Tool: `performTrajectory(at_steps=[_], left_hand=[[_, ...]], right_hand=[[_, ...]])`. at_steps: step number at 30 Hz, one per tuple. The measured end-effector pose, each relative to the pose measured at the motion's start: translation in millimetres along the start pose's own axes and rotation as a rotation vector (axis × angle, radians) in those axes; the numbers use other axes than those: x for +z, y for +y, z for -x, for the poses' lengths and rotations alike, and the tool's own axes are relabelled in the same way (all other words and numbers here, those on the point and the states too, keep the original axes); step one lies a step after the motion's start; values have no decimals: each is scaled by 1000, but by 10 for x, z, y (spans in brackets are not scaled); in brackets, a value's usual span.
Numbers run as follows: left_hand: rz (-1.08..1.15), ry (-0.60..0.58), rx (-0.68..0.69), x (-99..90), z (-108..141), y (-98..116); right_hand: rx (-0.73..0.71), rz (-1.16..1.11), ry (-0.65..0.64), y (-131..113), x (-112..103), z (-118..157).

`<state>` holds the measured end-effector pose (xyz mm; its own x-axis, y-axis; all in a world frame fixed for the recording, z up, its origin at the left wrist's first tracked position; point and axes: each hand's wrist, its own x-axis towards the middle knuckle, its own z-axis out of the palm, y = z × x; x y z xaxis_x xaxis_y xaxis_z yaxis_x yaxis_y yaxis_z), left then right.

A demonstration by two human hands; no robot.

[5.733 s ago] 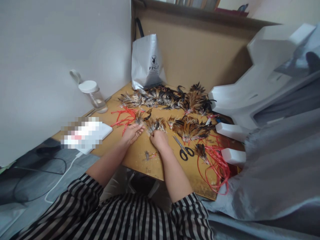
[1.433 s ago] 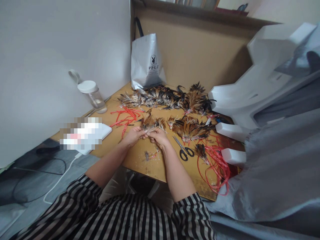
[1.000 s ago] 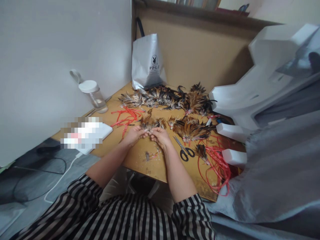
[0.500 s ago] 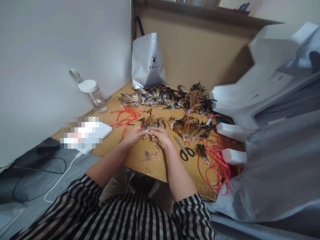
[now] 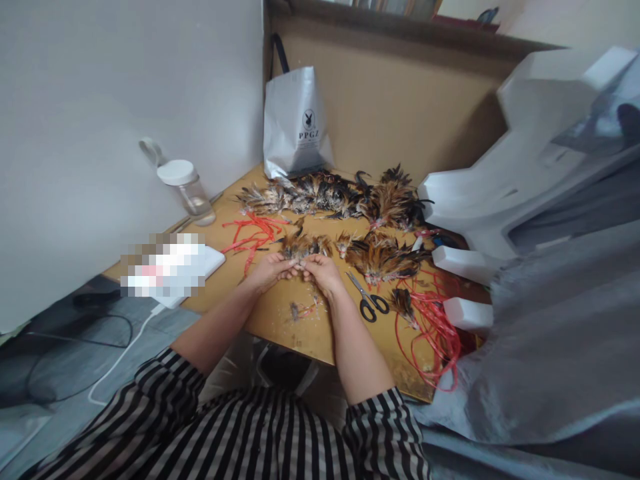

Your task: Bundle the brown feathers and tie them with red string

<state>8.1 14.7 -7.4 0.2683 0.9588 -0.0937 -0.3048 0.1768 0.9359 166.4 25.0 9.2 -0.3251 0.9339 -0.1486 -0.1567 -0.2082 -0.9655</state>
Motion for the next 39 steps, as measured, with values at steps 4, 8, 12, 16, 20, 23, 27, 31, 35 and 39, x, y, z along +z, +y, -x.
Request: performTrajectory(at_steps=[4,8,12,16,20,23,27,31,35,39], left_hand=[[1,22,-13,16,3,14],[-38,72,-5,41,11,18],[-68,100,15,49,13,8],[-78,100,18,41,10,-8],[-77,104,6,33,5,-12],[-65,102,-14,24,1,-12],[-51,96,-19,14,-3,-14],[-33,82,-33,14,4,-7],[-37,71,-47,18,14,4],[-52,62,-55,22,13,7]], right_hand=[[-145,160,66,16,19,-9],[-232,272,101,32,45,-5],[-294,373,123,34,66,4],[-314,418,136,44,66,0],[-321,408,133,66,62,-16],[-286,326,131,59,67,-19],[-258,267,165,19,70,-5],[-310,341,238,15,68,0],[-420,511,311,43,85,0],[-440,528,329,60,135,6]])
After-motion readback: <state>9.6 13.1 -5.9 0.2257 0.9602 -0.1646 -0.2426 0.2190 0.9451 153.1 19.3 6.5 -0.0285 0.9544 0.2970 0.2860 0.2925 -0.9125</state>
